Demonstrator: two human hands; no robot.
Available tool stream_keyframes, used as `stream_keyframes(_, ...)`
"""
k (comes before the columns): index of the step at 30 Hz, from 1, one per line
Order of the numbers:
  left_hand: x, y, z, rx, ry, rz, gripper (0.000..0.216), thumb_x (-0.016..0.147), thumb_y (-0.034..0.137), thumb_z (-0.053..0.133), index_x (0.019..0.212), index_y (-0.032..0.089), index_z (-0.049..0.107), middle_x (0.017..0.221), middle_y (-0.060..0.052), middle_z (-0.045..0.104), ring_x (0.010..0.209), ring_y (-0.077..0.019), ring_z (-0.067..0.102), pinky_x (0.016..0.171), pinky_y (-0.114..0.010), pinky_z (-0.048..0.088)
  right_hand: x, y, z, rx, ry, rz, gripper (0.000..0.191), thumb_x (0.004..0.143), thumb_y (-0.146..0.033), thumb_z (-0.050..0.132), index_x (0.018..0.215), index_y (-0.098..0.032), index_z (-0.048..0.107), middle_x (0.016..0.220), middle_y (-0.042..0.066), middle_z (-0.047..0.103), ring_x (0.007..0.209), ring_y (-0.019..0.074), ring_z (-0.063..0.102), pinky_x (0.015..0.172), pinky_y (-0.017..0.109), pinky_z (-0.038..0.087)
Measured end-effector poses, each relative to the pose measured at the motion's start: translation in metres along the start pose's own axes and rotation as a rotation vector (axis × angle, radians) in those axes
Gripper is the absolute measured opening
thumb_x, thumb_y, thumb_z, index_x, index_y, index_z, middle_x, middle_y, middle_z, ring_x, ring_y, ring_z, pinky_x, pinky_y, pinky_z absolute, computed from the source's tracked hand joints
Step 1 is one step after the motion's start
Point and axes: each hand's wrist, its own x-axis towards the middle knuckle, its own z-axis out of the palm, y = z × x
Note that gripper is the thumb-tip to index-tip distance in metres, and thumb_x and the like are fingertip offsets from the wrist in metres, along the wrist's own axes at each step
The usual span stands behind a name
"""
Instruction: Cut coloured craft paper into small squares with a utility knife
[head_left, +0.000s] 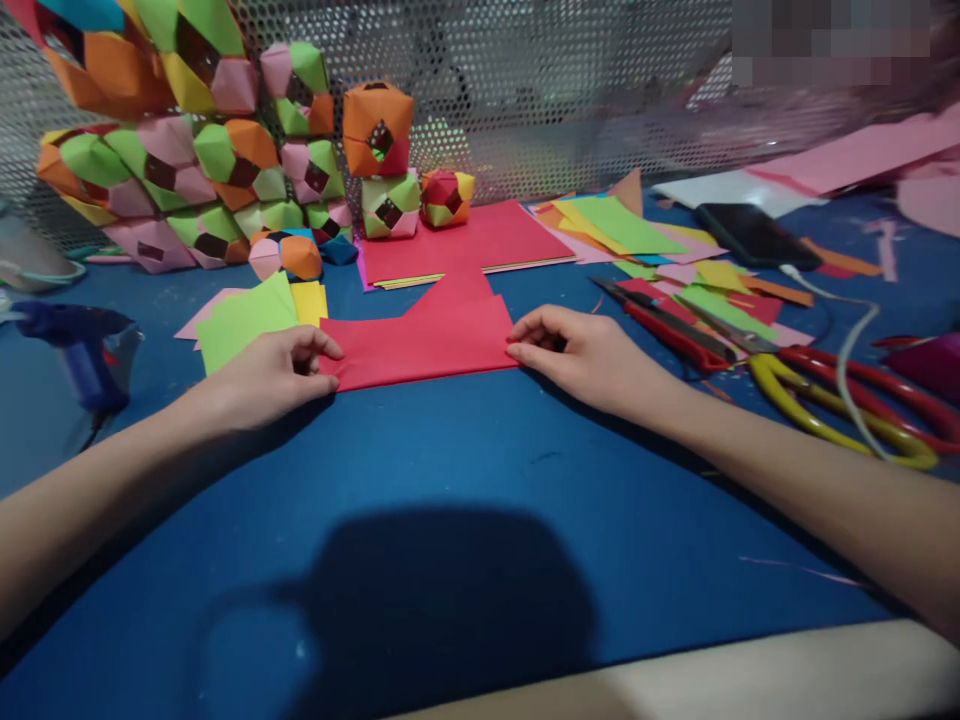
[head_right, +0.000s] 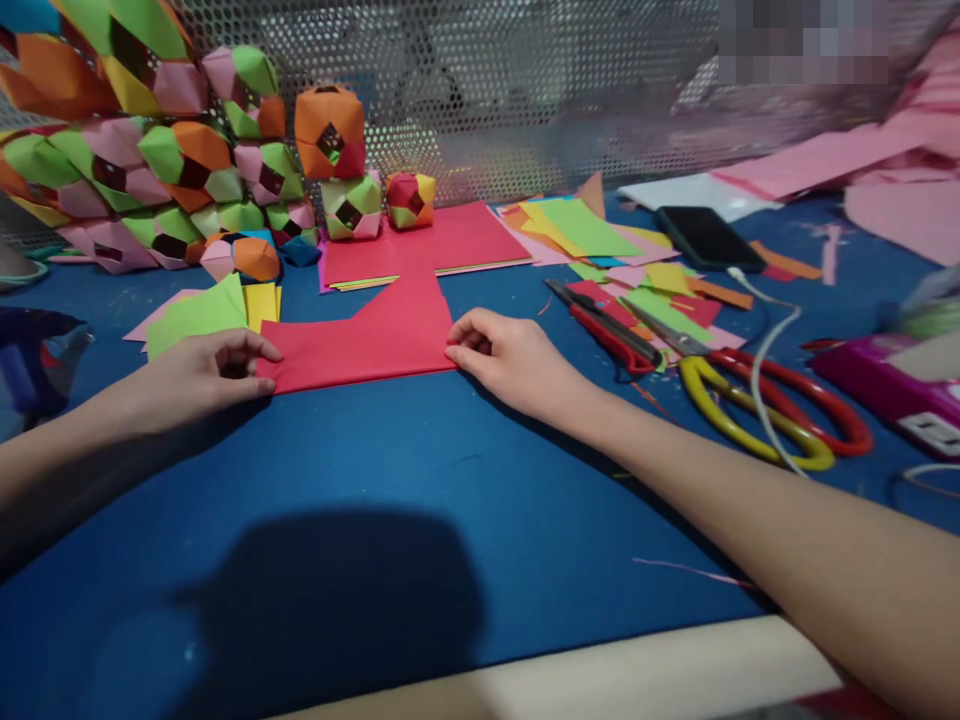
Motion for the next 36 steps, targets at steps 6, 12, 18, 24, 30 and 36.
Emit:
stream_keyframes(6,-0.0020,0.0033,0.0016,0.068,0.029,-0.009,0.041,0.067,0.045,0.066,0.099,0.019,0.064,0.070,-0.002,0.060,0.062,-0.0176,0.056,0.056,-0.029,0.040,0.0008,0.0005,-0.0006,-0.003,-0.007,-0.028,0.013,0.081,-0.035,0.061,0.082,-0.022,0.062,0.074,0.003,0.068,0.067,0.0182,0.061,0.065,0.033,0.049)
stream_keyframes(12,-0.0023,0.0038,0.0023,0.076,0.037,-0.007,0.041,0.066,0.046,0.064,0.098,0.020,0.063,0.069,-0.001,0.059,0.064,-0.0181,0.057,0.056,-0.029,0.041,0.0014,0.0030,0.0009,-0.020,-0.007,-0.059,0.011,0.082,-0.033,0.060,0.083,-0.022,0.061,0.076,0.004,0.069,0.068,0.0181,0.062,0.065,0.032,0.048)
stream_keyframes(18,-0.0012,0.0015,0.0031,0.082,0.036,0.012,0.042,0.066,0.047,0.063,0.098,0.020,0.062,0.071,-0.002,0.060,0.065,-0.0185,0.057,0.057,-0.030,0.042,0.0020,0.0043,0.0013,-0.078,-0.011,-0.089,0.010,0.083,-0.031,0.060,0.083,-0.021,0.061,0.076,0.004,0.068,0.068,0.0179,0.061,0.064,0.032,0.046)
stream_keyframes(24,-0.0013,0.0021,0.0034,0.101,0.042,0.025,0.042,0.066,0.048,0.063,0.097,0.020,0.062,0.070,-0.001,0.058,0.064,-0.0183,0.055,0.057,-0.029,0.041,0.0004,0.0045,0.0024,-0.157,-0.012,-0.135,0.010,0.086,-0.030,0.057,0.086,-0.021,0.062,0.082,0.006,0.068,0.069,0.0182,0.060,0.064,0.032,0.044)
stream_keyframes(30,-0.0043,0.0034,0.0046,0.151,0.073,0.055,0.038,0.068,0.046,0.062,0.094,0.019,0.062,0.069,-0.001,0.058,0.063,-0.0171,0.053,0.057,-0.029,0.041,-0.0003,0.0051,0.0034,-0.206,-0.006,-0.171,0.009,0.087,-0.028,0.057,0.087,-0.020,0.062,0.083,0.006,0.067,0.070,0.0185,0.058,0.065,0.032,0.043)
stream_keyframes(36,-0.0049,0.0003,0.0045,0.274,0.112,0.150,0.041,0.074,0.044,0.058,0.105,0.017,0.062,0.086,-0.007,0.063,0.079,-0.0222,0.059,0.071,-0.036,0.049,-0.0026,0.0078,0.0029,-0.283,0.017,-0.236,0.016,0.091,-0.029,0.055,0.097,-0.017,0.064,0.089,0.008,0.063,0.074,0.0191,0.057,0.067,0.032,0.044)
